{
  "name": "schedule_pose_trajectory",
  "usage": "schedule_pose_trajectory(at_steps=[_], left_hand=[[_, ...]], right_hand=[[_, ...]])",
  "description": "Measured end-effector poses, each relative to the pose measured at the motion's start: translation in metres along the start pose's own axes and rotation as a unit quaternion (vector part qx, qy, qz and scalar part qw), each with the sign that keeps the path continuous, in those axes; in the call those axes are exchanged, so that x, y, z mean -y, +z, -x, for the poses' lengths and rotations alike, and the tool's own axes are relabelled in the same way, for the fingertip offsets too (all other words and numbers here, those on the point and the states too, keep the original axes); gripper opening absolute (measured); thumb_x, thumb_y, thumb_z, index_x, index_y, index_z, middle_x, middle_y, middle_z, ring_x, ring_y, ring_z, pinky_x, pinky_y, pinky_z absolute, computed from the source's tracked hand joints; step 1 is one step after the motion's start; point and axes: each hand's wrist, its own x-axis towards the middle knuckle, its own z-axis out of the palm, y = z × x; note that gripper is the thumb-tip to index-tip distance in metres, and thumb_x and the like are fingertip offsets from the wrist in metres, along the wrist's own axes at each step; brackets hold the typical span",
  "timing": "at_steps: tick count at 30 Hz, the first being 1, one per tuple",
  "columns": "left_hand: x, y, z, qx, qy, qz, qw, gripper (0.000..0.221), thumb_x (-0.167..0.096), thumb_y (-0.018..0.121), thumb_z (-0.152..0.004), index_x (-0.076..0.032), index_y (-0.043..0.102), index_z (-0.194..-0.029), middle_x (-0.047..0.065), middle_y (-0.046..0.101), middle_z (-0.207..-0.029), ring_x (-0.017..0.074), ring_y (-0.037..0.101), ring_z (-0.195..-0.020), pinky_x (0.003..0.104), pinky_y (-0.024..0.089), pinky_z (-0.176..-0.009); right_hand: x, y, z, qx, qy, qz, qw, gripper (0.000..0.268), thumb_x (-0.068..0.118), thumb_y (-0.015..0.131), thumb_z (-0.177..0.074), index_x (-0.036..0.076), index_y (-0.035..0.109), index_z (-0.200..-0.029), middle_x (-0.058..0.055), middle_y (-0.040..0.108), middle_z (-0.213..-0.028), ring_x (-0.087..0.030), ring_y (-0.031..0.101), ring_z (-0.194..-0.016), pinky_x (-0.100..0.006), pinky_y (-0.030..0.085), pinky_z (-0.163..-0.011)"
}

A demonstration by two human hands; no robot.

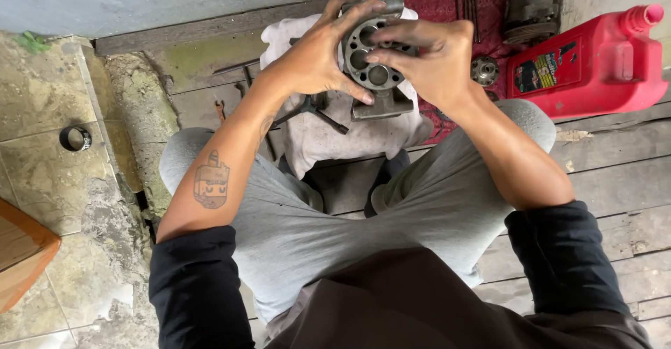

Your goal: Inspecting and assembling the internal components of a mechanical pump or compressor

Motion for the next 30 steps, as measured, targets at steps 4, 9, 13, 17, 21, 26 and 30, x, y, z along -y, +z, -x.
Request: schedule_pose_trajectory(at_steps=[4,9,13,17,21,26,30], left_hand=[[0.001,0.003,-0.003,-0.006,-0.025,-0.013,1.0,0.14,-0.045,0.111,-0.048,-0.026,0.028,-0.158,0.018,0.035,-0.159,0.0502,0.048,-0.139,0.072,0.039,-0.112],[-0.006,-0.001,0.007,-0.007,-0.002,-0.015,1.0,0.139,-0.041,0.113,-0.047,-0.026,0.03,-0.158,0.015,0.033,-0.158,0.0458,0.052,-0.137,0.065,0.041,-0.117],[-0.008,-0.007,0.007,-0.002,-0.002,-0.016,1.0,0.138,-0.044,0.111,-0.047,-0.024,0.031,-0.158,0.011,0.034,-0.16,0.0422,0.051,-0.14,0.06,0.039,-0.119],[-0.003,0.002,0.0,-0.003,-0.033,-0.021,0.999,0.143,-0.042,0.111,-0.047,-0.016,0.027,-0.159,0.02,0.035,-0.158,0.0484,0.049,-0.138,0.069,0.038,-0.115],[-0.005,0.001,0.008,-0.004,-0.008,-0.013,1.0,0.142,-0.039,0.113,-0.045,-0.025,0.029,-0.159,0.013,0.036,-0.156,0.0436,0.056,-0.133,0.062,0.045,-0.114],[-0.006,-0.003,0.005,0.001,-0.009,-0.017,1.0,0.137,-0.042,0.112,-0.047,-0.024,0.032,-0.157,0.015,0.034,-0.158,0.0449,0.052,-0.137,0.062,0.041,-0.118],[-0.006,-0.001,0.005,-0.006,-0.012,-0.031,0.999,0.141,-0.042,0.113,-0.046,-0.02,0.03,-0.158,0.015,0.033,-0.159,0.0451,0.051,-0.137,0.061,0.042,-0.116]], right_hand=[[0.004,-0.006,-0.006,-0.006,0.027,-0.03,0.999,0.033,-0.014,0.09,-0.086,-0.013,0.068,-0.111,-0.026,0.074,-0.113,-0.032,0.075,-0.102,-0.037,0.064,-0.093],[0.011,-0.015,-0.007,0.088,0.021,-0.056,0.994,0.028,-0.017,0.076,-0.093,-0.015,0.067,-0.12,-0.025,0.074,-0.114,-0.028,0.071,-0.092,-0.033,0.058,-0.078],[0.011,0.001,-0.001,-0.058,0.017,0.074,0.995,0.032,-0.006,0.102,-0.079,-0.01,0.072,-0.088,-0.018,0.077,-0.088,-0.022,0.07,-0.07,-0.03,0.056,-0.066],[0.009,-0.016,-0.01,0.032,0.004,-0.013,0.999,0.07,-0.008,0.093,-0.085,-0.008,0.047,-0.137,-0.024,0.075,-0.104,-0.032,0.077,-0.1,-0.04,0.064,-0.089],[0.009,-0.014,-0.006,0.11,-0.004,-0.036,0.993,0.045,-0.015,0.077,-0.093,-0.013,0.054,-0.132,-0.028,0.072,-0.118,-0.032,0.075,-0.092,-0.033,0.057,-0.066],[0.006,-0.005,0.0,-0.017,0.014,0.037,0.999,0.065,-0.012,0.096,-0.083,-0.008,0.048,-0.126,-0.03,0.077,-0.096,-0.037,0.08,-0.097,-0.031,0.062,-0.061],[0.017,-0.024,-0.01,0.086,0.022,-0.045,0.995,0.065,-0.01,0.081,-0.09,-0.007,0.041,-0.141,-0.029,0.071,-0.12,-0.039,0.072,-0.116,-0.042,0.064,-0.093]])
